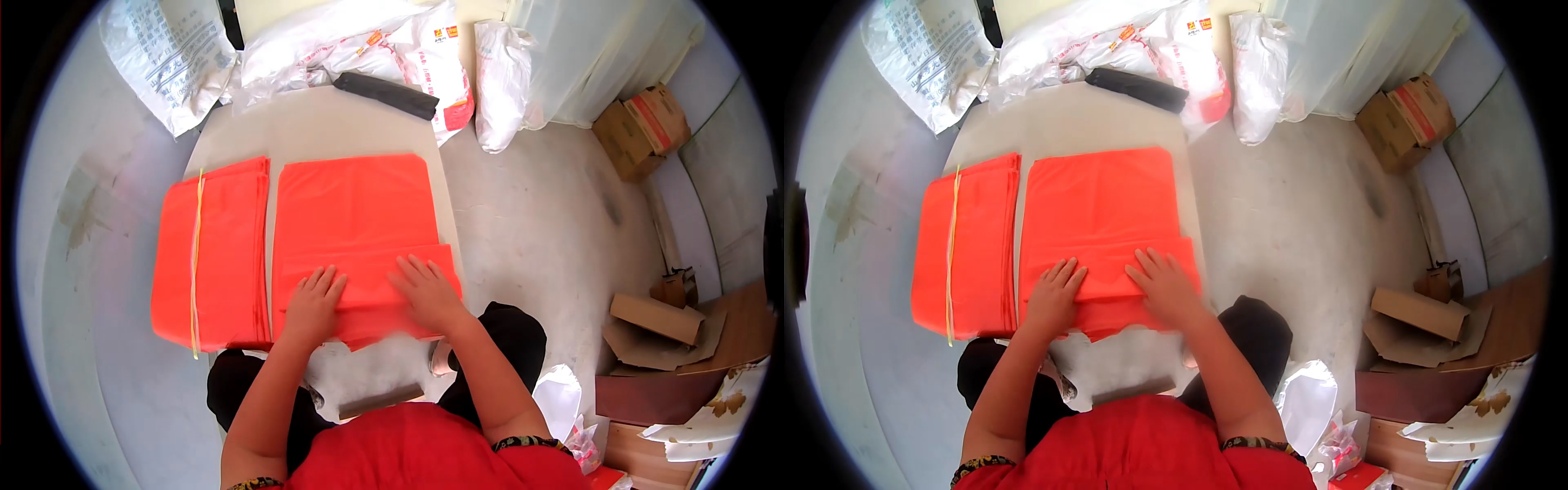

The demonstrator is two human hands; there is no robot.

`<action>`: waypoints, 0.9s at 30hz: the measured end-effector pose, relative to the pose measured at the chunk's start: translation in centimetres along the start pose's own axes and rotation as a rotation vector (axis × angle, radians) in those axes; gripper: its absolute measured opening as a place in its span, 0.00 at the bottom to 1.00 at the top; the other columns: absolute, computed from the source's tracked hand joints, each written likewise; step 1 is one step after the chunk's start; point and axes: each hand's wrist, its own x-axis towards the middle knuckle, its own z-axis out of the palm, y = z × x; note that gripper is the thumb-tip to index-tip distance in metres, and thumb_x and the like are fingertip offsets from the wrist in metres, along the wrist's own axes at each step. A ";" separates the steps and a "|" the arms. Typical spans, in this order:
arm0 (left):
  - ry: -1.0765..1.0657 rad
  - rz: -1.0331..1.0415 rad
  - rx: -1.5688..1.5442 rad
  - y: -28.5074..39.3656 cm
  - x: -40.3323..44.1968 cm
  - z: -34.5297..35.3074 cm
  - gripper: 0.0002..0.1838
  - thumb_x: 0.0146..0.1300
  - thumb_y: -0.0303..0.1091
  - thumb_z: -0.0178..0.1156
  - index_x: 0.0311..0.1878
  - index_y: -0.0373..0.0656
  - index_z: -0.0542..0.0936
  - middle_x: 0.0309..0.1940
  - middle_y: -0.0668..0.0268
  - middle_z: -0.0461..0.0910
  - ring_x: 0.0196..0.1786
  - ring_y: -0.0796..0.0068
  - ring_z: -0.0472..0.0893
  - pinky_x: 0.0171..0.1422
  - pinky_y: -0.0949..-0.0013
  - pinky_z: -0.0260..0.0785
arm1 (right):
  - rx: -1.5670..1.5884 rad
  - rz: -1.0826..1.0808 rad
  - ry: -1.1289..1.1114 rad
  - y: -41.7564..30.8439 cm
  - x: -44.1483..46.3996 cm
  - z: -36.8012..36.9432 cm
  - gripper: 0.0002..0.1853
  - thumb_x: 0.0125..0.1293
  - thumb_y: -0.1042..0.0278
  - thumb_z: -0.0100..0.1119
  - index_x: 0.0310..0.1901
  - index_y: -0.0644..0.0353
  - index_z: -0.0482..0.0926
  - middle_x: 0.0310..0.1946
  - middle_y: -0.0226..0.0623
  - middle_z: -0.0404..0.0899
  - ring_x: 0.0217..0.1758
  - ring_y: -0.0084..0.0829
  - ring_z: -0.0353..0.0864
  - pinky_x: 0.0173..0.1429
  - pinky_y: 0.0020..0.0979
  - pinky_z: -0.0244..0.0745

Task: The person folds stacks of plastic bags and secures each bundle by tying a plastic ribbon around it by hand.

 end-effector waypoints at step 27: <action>-0.368 -0.876 -2.029 7.5 -10.3 2.1 0.26 0.74 0.22 0.56 0.74 0.34 0.69 0.68 0.55 0.77 0.67 0.59 0.80 0.74 0.54 0.73 | 0.723 0.470 0.296 -4.0 -4.4 3.0 0.30 0.71 0.66 0.64 0.72 0.65 0.70 0.69 0.49 0.73 0.68 0.47 0.75 0.72 0.45 0.70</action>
